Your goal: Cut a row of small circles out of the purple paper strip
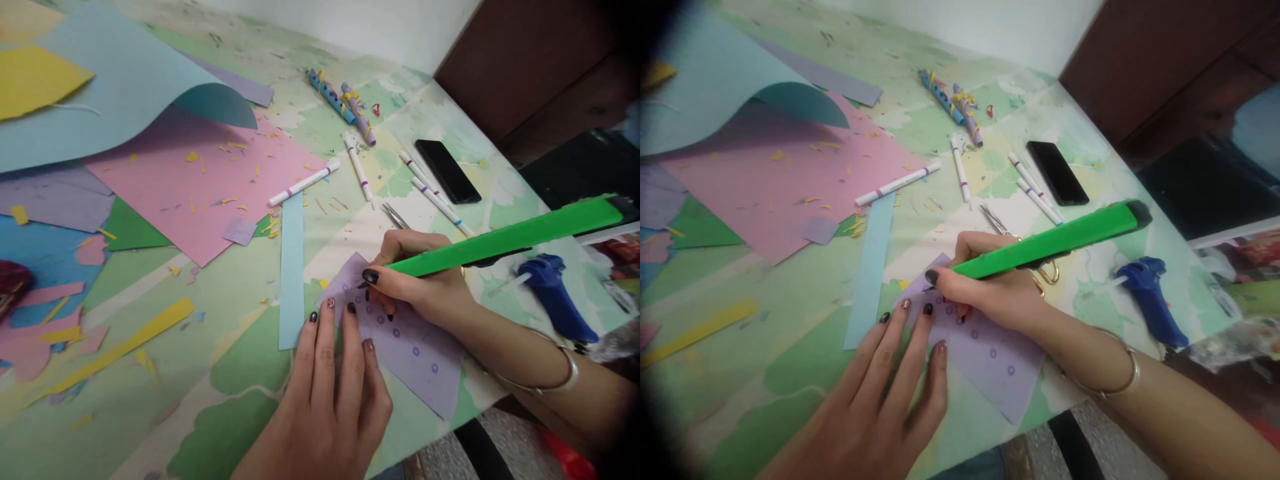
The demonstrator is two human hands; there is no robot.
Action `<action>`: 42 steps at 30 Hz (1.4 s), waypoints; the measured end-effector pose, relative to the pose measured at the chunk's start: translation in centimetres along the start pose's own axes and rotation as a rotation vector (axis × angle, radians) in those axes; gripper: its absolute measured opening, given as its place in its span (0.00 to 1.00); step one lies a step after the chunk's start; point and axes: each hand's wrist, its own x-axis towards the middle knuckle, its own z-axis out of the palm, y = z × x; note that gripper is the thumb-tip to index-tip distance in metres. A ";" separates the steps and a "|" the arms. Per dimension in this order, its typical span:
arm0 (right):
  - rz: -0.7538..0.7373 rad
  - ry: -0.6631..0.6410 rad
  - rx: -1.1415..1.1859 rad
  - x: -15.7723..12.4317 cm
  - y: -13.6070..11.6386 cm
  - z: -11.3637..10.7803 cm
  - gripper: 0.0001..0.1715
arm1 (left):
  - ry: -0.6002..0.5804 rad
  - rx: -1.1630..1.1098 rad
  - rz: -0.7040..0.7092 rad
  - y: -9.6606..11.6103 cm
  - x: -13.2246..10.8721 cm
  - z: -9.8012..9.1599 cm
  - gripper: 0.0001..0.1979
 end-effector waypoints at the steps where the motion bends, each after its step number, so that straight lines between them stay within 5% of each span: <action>1: 0.004 -0.002 0.010 0.0 0.0 0.0 0.16 | -0.001 0.001 0.000 0.0 0.0 0.0 0.14; 15: -0.003 0.000 0.000 -0.1 -0.1 0.1 0.15 | -0.045 0.032 0.044 -0.5 0.2 -0.2 0.14; 27: 0.019 -0.007 0.021 0.0 -0.1 0.2 0.16 | 0.067 0.096 0.052 -0.5 0.0 0.7 0.12; 34: -0.087 -0.002 -0.144 0.4 -0.3 0.2 0.13 | 0.045 0.085 0.059 -0.5 0.0 0.7 0.12; 42: 0.017 -0.082 0.069 0.6 -0.2 -0.3 0.12 | 0.024 0.056 0.056 -0.4 0.0 0.5 0.12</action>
